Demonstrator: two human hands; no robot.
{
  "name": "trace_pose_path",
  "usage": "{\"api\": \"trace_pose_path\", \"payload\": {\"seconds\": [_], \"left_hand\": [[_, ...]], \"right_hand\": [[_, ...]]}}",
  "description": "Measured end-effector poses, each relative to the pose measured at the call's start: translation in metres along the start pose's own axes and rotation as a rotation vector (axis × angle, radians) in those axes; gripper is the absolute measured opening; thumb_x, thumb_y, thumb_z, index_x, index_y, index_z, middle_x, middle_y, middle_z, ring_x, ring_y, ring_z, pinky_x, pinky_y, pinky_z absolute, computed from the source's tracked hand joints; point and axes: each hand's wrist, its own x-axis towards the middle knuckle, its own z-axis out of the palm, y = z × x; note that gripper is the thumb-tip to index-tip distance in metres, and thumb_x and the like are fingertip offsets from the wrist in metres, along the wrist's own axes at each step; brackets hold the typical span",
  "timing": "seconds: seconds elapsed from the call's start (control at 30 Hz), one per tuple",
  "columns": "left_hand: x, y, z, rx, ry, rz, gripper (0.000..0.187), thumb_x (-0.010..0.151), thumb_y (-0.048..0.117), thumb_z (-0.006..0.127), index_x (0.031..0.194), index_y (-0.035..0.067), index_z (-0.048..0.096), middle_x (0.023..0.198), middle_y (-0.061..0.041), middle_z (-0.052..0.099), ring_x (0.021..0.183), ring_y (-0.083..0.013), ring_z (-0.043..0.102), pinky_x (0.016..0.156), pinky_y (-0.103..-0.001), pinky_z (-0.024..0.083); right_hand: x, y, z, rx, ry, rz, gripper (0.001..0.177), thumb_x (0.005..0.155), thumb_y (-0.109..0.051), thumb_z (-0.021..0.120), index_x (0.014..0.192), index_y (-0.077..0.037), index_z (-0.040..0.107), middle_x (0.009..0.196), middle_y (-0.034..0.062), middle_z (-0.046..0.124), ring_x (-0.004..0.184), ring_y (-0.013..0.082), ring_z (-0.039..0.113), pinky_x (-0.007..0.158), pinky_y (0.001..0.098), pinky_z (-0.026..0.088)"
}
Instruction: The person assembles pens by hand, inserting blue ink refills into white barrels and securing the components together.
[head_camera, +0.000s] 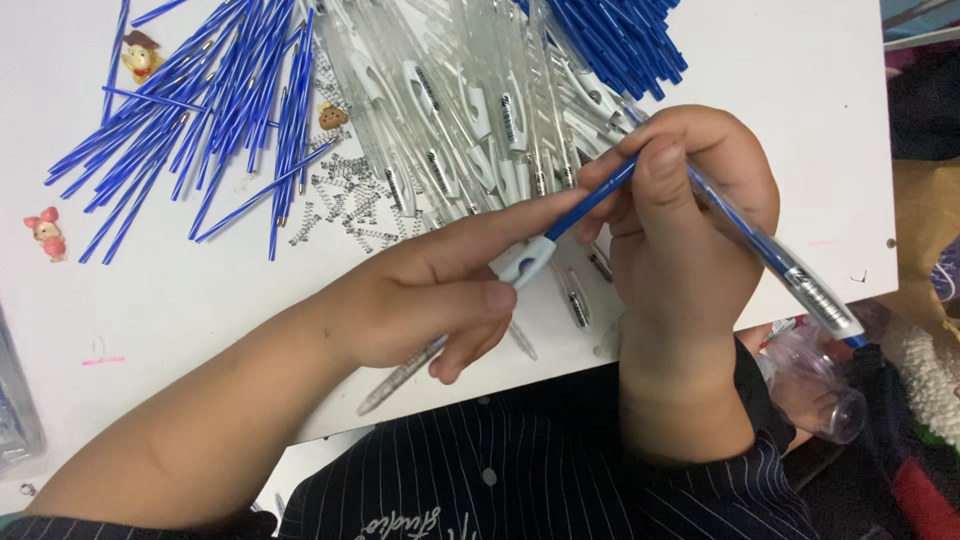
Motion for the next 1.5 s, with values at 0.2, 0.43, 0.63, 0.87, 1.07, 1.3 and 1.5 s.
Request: {"api": "trace_pose_path", "payload": {"seconds": [0.2,0.43,0.63,0.87,1.07,1.3,1.5], "left_hand": [[0.001,0.000,-0.001,-0.185,0.038,0.067,0.067,0.102,0.012,0.049,0.165,0.007,0.025,0.049,-0.006,0.051,0.042,-0.0152,0.049,0.054,-0.028,0.047],[0.000,0.005,0.001,0.110,0.163,0.067,0.054,0.104,0.009,0.049,0.157,0.011,0.040,0.061,-0.008,0.064,0.056,-0.0174,0.069,0.057,-0.027,0.057],[0.000,0.000,-0.003,0.067,0.145,0.068,0.053,0.102,0.007,0.055,0.154,0.009,0.046,0.135,-0.008,0.069,0.060,-0.0190,0.071,0.061,-0.027,0.058],[-0.001,-0.001,-0.004,0.117,0.184,0.119,0.052,0.104,0.004,0.054,0.154,0.010,0.043,0.073,-0.005,0.068,0.063,-0.0165,0.071,0.070,-0.028,0.062],[0.002,0.006,0.002,0.273,0.379,0.097,0.055,0.102,0.006,0.054,0.156,0.014,0.042,0.059,-0.003,0.064,0.060,-0.0127,0.069,0.079,-0.024,0.057],[0.000,0.000,0.003,0.387,0.373,0.144,0.054,0.104,0.008,0.054,0.156,0.016,0.041,0.056,0.003,0.057,0.061,-0.0107,0.071,0.082,-0.023,0.054],[0.002,0.000,0.007,0.423,0.279,0.097,0.055,0.102,0.013,0.056,0.155,0.021,0.042,0.061,-0.003,0.067,0.060,-0.0074,0.067,0.062,-0.023,0.047]], "right_hand": [[0.004,0.002,0.000,0.026,0.063,0.016,0.028,0.105,-0.032,0.061,0.108,-0.004,0.056,0.085,0.0155,0.065,0.063,0.0170,0.063,0.055,0.0255,0.054],[0.016,0.004,-0.013,0.029,0.361,-0.066,0.027,0.102,-0.033,0.064,0.113,-0.008,0.060,0.083,0.0092,0.060,0.063,0.0162,0.060,0.054,0.0268,0.051],[0.025,0.009,-0.034,0.118,0.403,-0.079,0.035,0.096,-0.040,0.072,0.113,-0.011,0.060,0.080,0.0038,0.056,0.065,0.0154,0.057,0.055,0.0282,0.045],[0.031,0.010,-0.045,0.090,0.560,-0.107,0.020,0.102,-0.028,0.069,0.117,-0.015,0.064,0.093,0.0067,0.070,0.070,0.0142,0.060,0.058,0.0268,0.045],[0.023,0.013,-0.018,-0.550,0.076,-0.249,0.011,0.108,-0.003,0.065,0.118,0.002,0.068,0.108,0.0177,0.073,0.104,0.0234,0.072,0.092,0.0310,0.059],[0.019,0.004,-0.015,-0.659,0.014,-0.187,0.025,0.108,-0.014,0.068,0.128,0.001,0.068,0.107,0.0128,0.073,0.099,0.0187,0.068,0.088,0.0302,0.055],[0.011,0.004,-0.012,-0.400,-0.142,-0.078,0.036,0.105,-0.034,0.058,0.116,-0.001,0.066,0.105,0.0132,0.071,0.100,0.0230,0.075,0.090,0.0323,0.061]]}}
